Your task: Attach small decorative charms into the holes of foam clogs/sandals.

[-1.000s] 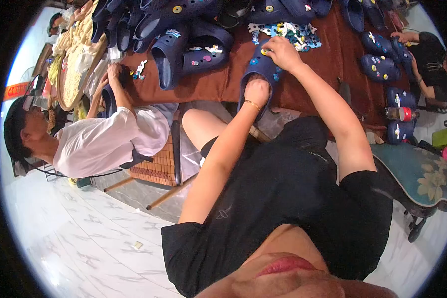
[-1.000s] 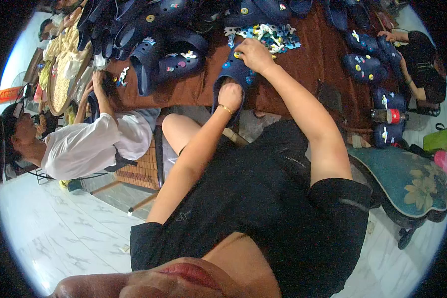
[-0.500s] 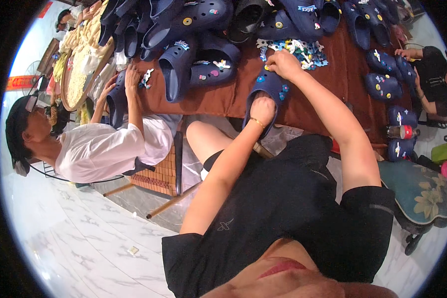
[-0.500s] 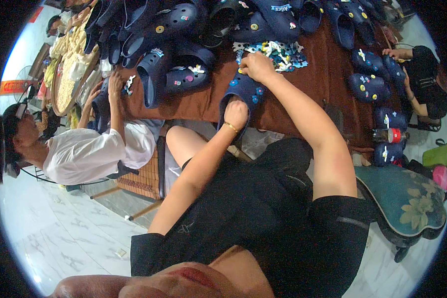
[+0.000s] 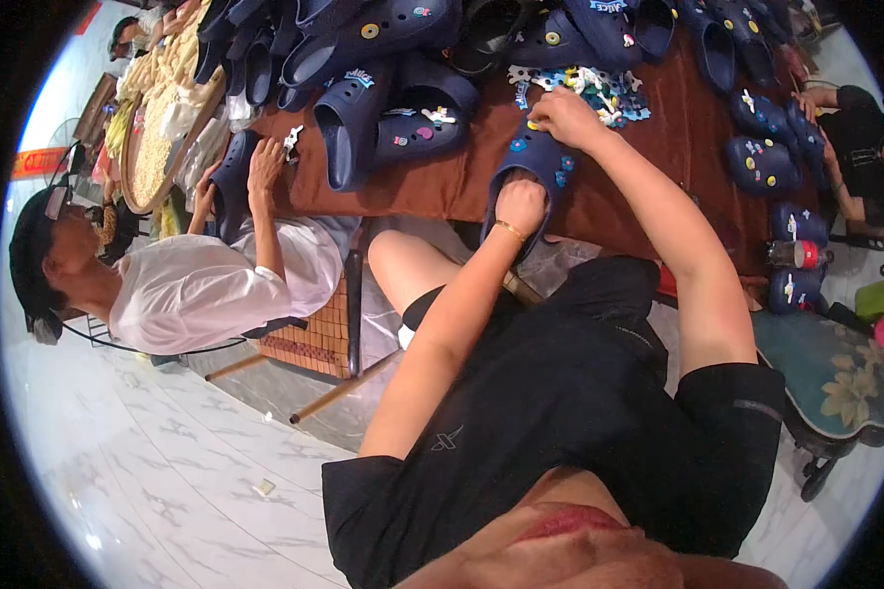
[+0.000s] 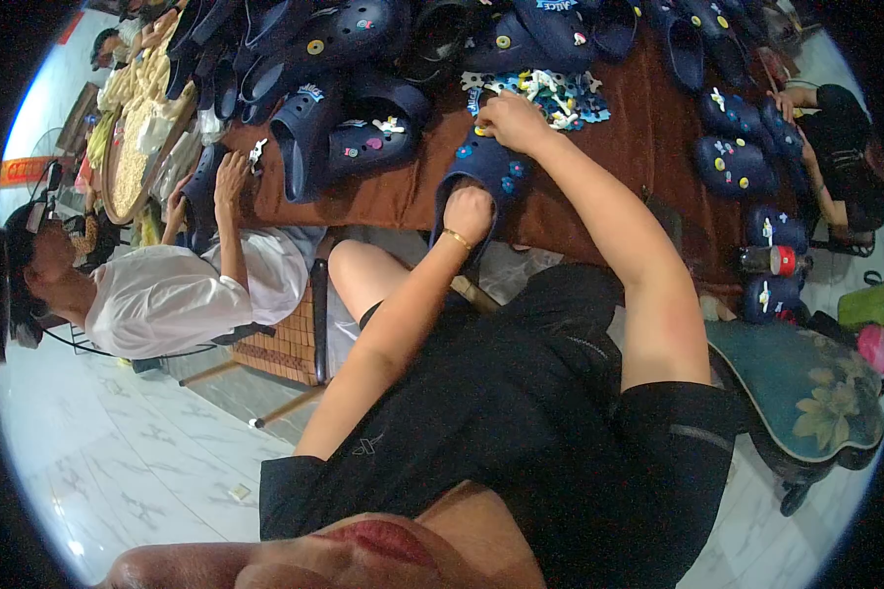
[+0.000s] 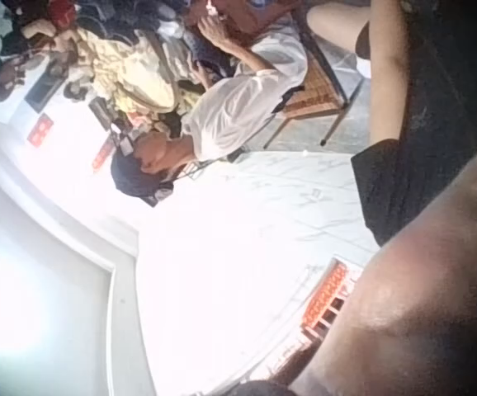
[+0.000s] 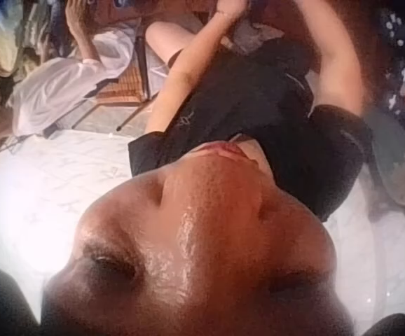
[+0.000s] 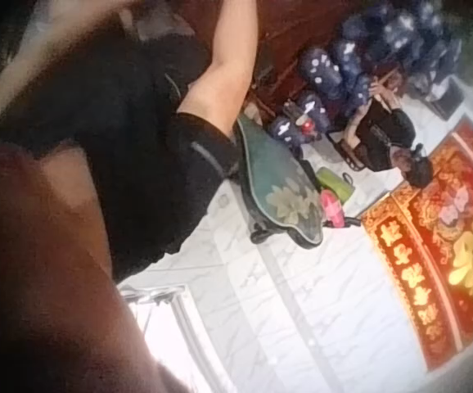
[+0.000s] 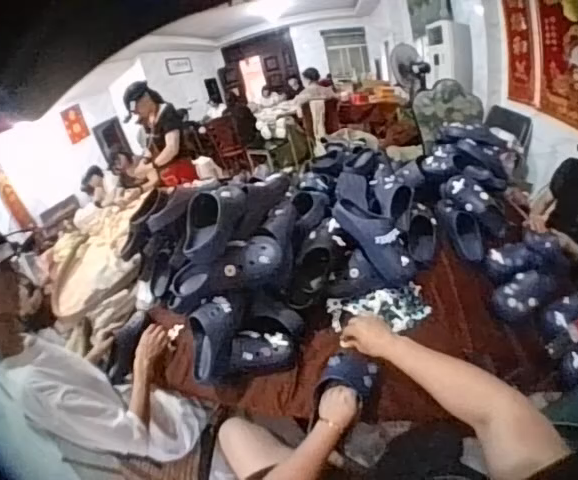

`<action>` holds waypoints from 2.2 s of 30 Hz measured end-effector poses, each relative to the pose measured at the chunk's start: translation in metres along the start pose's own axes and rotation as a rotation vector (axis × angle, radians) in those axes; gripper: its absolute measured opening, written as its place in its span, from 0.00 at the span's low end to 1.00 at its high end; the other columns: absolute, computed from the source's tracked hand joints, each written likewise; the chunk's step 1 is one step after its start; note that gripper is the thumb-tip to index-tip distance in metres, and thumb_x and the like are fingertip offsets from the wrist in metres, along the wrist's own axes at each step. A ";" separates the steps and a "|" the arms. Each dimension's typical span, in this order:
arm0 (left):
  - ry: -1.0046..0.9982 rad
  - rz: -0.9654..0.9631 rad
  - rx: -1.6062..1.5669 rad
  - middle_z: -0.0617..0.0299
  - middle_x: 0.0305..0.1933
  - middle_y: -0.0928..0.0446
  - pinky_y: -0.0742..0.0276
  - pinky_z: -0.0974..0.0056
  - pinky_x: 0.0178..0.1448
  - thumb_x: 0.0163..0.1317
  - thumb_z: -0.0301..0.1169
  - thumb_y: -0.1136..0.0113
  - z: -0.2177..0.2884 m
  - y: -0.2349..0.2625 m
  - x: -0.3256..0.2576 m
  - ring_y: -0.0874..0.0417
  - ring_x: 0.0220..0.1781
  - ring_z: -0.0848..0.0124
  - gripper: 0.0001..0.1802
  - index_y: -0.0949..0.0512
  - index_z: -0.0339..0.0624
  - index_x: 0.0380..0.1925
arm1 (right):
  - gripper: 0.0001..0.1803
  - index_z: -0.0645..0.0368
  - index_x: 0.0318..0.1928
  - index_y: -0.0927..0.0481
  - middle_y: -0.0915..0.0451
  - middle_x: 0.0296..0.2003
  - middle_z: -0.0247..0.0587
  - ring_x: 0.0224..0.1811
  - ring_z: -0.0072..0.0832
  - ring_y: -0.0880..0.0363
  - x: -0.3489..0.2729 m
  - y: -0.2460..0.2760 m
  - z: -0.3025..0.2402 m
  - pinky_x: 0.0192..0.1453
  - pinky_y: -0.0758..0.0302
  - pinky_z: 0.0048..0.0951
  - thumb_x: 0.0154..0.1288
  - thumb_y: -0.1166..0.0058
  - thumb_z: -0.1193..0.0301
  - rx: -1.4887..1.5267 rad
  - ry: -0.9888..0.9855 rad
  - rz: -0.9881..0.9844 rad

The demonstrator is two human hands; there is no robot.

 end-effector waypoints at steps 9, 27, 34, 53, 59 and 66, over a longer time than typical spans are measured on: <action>-0.032 0.065 -0.034 0.51 0.21 0.25 0.26 0.57 0.35 0.43 0.29 0.49 0.005 0.005 0.000 0.22 0.27 0.58 0.07 0.25 0.40 0.13 | 0.13 0.53 0.33 0.18 0.20 0.29 0.43 0.34 0.38 0.22 0.008 -0.018 0.036 0.41 0.26 0.35 0.42 0.40 0.67 0.176 -0.268 -0.177; 0.000 0.014 0.023 0.51 0.22 0.25 0.26 0.57 0.35 0.45 0.29 0.51 -0.001 -0.003 0.001 0.22 0.28 0.58 0.08 0.25 0.40 0.14 | 0.36 0.70 0.34 0.20 0.20 0.34 0.49 0.31 0.37 0.21 0.028 -0.069 0.096 0.36 0.24 0.36 0.35 0.32 0.47 0.119 -0.579 -0.506; 0.017 0.054 0.045 0.50 0.22 0.25 0.26 0.56 0.35 0.44 0.29 0.51 -0.014 0.002 -0.012 0.22 0.28 0.57 0.08 0.25 0.40 0.13 | 0.39 0.54 0.51 0.26 0.28 0.52 0.47 0.53 0.42 0.30 0.006 -0.025 0.052 0.53 0.34 0.48 0.38 0.38 0.45 0.019 -0.576 -0.168; -0.012 0.069 0.001 0.50 0.22 0.24 0.26 0.55 0.34 0.44 0.29 0.51 -0.001 0.002 -0.002 0.22 0.27 0.55 0.09 0.25 0.40 0.13 | 0.08 0.52 0.30 0.19 0.21 0.33 0.39 0.42 0.38 0.26 0.010 0.001 -0.005 0.46 0.30 0.40 0.47 0.42 0.66 -0.213 -0.083 -0.097; -0.008 0.089 0.009 0.50 0.21 0.25 0.26 0.55 0.34 0.44 0.28 0.51 0.003 0.008 0.001 0.22 0.26 0.55 0.09 0.25 0.39 0.12 | 0.08 0.56 0.29 0.19 0.19 0.31 0.44 0.39 0.40 0.21 0.027 -0.007 -0.004 0.42 0.29 0.44 0.46 0.46 0.72 -0.413 -0.228 -0.212; 0.016 0.063 0.037 0.49 0.21 0.25 0.26 0.55 0.34 0.45 0.29 0.51 -0.002 0.003 -0.001 0.22 0.26 0.55 0.09 0.24 0.39 0.12 | 0.06 0.58 0.26 0.19 0.20 0.31 0.45 0.38 0.41 0.22 0.025 -0.018 -0.016 0.41 0.27 0.39 0.44 0.46 0.74 -0.419 -0.009 -0.239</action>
Point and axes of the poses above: each hand's wrist, its own x-axis towards the middle knuckle, its own y-axis out of the back of the hand, z = x × y, the point moved 10 cm from there along x, towards the middle knuckle
